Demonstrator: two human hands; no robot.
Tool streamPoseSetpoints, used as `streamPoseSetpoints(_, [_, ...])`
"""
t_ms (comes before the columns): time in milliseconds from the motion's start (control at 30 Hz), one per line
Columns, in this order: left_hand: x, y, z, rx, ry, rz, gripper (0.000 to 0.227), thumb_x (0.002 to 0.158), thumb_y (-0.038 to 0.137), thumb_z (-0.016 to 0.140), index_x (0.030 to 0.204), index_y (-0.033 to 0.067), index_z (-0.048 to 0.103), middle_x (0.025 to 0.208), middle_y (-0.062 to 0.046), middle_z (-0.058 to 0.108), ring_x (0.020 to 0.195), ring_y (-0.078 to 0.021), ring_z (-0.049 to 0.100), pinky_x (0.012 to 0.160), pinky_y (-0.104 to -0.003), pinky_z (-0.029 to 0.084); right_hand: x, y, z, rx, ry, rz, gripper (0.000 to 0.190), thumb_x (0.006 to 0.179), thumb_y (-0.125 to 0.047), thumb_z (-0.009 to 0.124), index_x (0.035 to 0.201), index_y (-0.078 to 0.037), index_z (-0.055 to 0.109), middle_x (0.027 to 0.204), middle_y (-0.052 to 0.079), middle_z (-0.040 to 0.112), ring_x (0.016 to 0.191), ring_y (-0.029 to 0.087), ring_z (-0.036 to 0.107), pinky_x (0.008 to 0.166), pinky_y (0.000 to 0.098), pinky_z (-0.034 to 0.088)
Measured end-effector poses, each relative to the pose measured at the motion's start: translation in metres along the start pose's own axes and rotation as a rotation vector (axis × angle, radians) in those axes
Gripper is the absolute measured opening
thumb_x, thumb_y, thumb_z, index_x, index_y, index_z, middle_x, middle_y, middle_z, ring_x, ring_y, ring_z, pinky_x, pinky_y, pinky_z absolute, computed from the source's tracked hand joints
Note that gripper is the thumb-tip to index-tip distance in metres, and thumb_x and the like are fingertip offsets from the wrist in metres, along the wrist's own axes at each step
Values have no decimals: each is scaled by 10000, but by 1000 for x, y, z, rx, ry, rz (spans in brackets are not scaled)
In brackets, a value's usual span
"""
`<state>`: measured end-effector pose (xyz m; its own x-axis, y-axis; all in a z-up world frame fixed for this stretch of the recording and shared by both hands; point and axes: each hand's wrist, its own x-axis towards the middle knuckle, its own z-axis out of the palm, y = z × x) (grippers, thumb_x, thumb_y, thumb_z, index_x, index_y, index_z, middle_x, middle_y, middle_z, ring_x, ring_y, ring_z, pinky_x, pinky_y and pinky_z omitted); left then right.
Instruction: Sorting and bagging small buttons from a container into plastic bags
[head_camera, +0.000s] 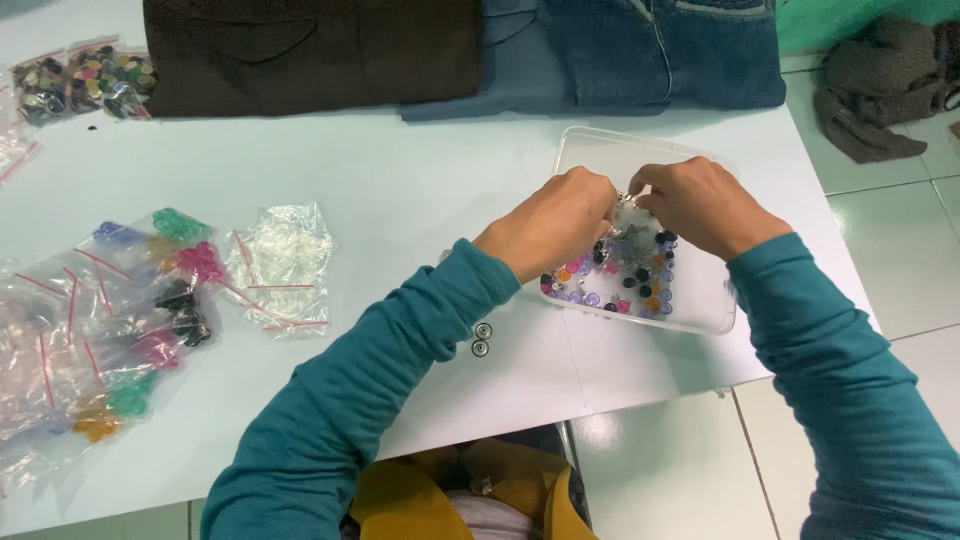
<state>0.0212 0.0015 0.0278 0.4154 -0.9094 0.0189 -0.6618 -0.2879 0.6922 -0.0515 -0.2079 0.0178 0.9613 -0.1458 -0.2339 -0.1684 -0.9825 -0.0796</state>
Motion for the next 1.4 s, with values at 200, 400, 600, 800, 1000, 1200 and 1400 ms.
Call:
streamPoseSetpoints(200, [0, -13, 3, -20, 45, 64, 82, 883, 24, 697, 892, -31, 757, 751, -242, 727, 716, -388, 767, 564, -432, 630, 19, 5, 34, -284, 97, -85, 133, 1011, -288, 629, 1079, -223, 723, 883, 75, 785, 804, 358, 768, 715, 482, 630])
streamPoseSetpoints(400, [1, -12, -14, -175, 66, 104, 118, 915, 48, 676, 943, -45, 742, 782, -246, 737, 722, -361, 773, 597, -422, 632, 23, 11, 44, -351, 94, -78, 220, 1027, -366, 537, 1107, -249, 706, 910, 54, 781, 786, 366, 770, 688, 488, 624])
streamPoseSetpoints(600, [-35, -14, -50, -431, 225, 160, 138, 921, 75, 680, 985, -43, 714, 729, -164, 714, 624, -166, 720, 512, -256, 626, -2, -23, -4, -298, 145, -76, 203, 1069, -300, 577, 1123, -201, 746, 906, 71, 790, 770, 313, 784, 728, 446, 649])
streamPoseSetpoints(800, [-101, -26, -79, -436, 258, 66, 173, 935, 97, 662, 1022, -43, 716, 743, -139, 689, 604, -171, 703, 512, -281, 628, 3, -15, 2, -168, 127, -26, 230, 1065, -272, 589, 1180, -150, 747, 915, 126, 794, 833, 410, 768, 739, 530, 627])
streamPoseSetpoints(1000, [-140, -54, -63, -492, 251, -62, 185, 946, 90, 669, 1064, -39, 730, 805, -152, 719, 669, -158, 708, 572, -246, 628, 24, -13, 30, -351, 59, -2, 209, 1000, -314, 637, 1150, -250, 769, 918, 87, 809, 830, 350, 783, 724, 473, 631])
streamPoseSetpoints(1200, [-163, -80, -53, -373, 287, -199, 201, 955, 138, 686, 1107, 16, 738, 874, -126, 726, 744, -168, 718, 641, -280, 613, 18, -26, 24, -440, 72, 13, 225, 1021, -321, 596, 1153, -288, 776, 983, 31, 813, 852, 298, 793, 762, 441, 638])
streamPoseSetpoints(1400, [-165, -123, -22, -59, 410, -328, 139, 960, 278, 636, 1009, 200, 741, 994, 19, 721, 842, -198, 678, 740, -395, 510, -37, -83, -40, -95, 302, -19, 191, 1028, -374, 632, 1072, -274, 789, 948, -3, 780, 826, 289, 715, 645, 451, 507])
